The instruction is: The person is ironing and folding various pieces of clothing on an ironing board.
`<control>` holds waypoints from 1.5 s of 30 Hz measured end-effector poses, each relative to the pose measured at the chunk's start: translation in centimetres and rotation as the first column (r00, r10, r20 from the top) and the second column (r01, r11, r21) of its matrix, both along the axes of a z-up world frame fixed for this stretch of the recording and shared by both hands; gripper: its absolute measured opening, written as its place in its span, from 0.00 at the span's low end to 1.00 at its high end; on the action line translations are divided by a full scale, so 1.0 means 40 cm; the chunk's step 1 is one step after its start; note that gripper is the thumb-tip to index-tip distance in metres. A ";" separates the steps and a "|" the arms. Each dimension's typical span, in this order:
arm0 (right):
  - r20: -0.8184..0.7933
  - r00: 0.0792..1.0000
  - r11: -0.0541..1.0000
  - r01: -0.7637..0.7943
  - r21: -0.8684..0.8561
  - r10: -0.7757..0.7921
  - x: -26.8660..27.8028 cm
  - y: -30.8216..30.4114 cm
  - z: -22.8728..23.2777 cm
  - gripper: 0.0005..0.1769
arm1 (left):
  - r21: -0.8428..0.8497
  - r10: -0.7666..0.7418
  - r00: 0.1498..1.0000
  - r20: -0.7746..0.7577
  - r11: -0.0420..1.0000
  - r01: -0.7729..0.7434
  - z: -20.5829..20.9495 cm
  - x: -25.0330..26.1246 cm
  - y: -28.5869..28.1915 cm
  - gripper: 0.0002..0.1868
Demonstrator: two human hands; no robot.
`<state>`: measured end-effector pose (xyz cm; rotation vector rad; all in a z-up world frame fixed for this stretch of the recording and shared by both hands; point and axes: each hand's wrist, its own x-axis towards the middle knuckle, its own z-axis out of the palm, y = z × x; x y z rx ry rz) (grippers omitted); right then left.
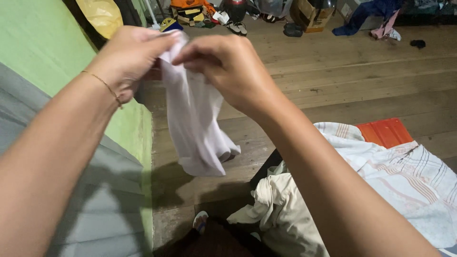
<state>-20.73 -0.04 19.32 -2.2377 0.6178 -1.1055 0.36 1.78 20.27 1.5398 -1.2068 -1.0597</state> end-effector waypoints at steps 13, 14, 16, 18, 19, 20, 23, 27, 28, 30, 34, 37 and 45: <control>0.242 0.969 0.987 -0.089 0.131 0.056 -0.005 -0.078 -0.013 0.06 | -0.108 -0.311 0.880 -0.359 0.951 0.291 -0.010 -0.042 0.044 0.14; 0.243 0.968 0.987 -0.091 0.130 0.057 -0.006 -0.081 -0.020 0.06 | -0.108 -0.309 0.881 -0.358 0.951 0.290 -0.010 -0.041 0.048 0.14; 0.267 0.964 0.946 -0.081 0.314 -0.007 -0.010 -0.087 -0.035 0.07 | -0.099 -0.277 0.931 -0.237 0.960 0.261 -0.011 -0.040 0.054 0.12; 0.279 0.960 0.912 -0.082 0.401 -0.037 -0.009 -0.066 -0.036 0.07 | -0.087 -0.261 0.936 -0.236 0.965 0.247 -0.007 -0.047 0.056 0.13; 0.287 0.956 0.871 -0.083 0.485 -0.069 -0.008 -0.056 -0.037 0.08 | -0.074 -0.246 0.940 -0.235 0.969 0.235 -0.005 -0.051 0.057 0.14; 0.287 0.955 0.871 -0.084 0.485 -0.068 -0.008 -0.046 -0.040 0.08 | -0.074 -0.245 0.941 -0.235 0.969 0.234 -0.012 -0.047 0.054 0.14; 0.288 0.949 0.707 -0.114 0.698 -0.131 -0.010 -0.021 -0.059 0.12 | -0.074 -0.233 0.922 -0.311 0.973 0.221 -0.028 -0.033 0.047 0.13; 0.232 0.961 0.617 -0.094 0.781 -0.148 -0.021 -0.024 -0.095 0.09 | -0.088 -0.213 0.932 -0.295 0.977 0.195 -0.035 -0.019 0.043 0.12; 0.217 0.964 0.652 -0.065 0.755 -0.156 -0.023 -0.028 -0.103 0.08 | -0.102 -0.222 0.928 -0.300 0.974 0.200 -0.039 -0.016 0.042 0.12; 0.282 0.952 0.725 -0.113 0.679 -0.116 -0.027 -0.045 -0.108 0.07 | -0.139 -0.222 0.951 -0.216 0.971 0.195 -0.041 -0.021 0.041 0.12; 0.338 0.940 0.848 -0.215 0.484 0.045 -0.020 -0.040 -0.050 0.08 | -0.260 -0.156 0.973 0.170 0.945 0.197 -0.055 -0.022 0.038 0.09; 0.212 0.976 0.848 -0.155 0.507 0.051 -0.005 -0.038 -0.019 0.15 | -0.335 -0.268 0.912 0.311 0.867 0.370 -0.063 -0.013 0.041 0.09; -0.013 1.000 0.853 0.001 0.522 0.006 0.034 -0.034 -0.023 0.06 | -0.360 0.065 0.812 0.580 0.915 0.184 -0.064 -0.038 0.064 0.05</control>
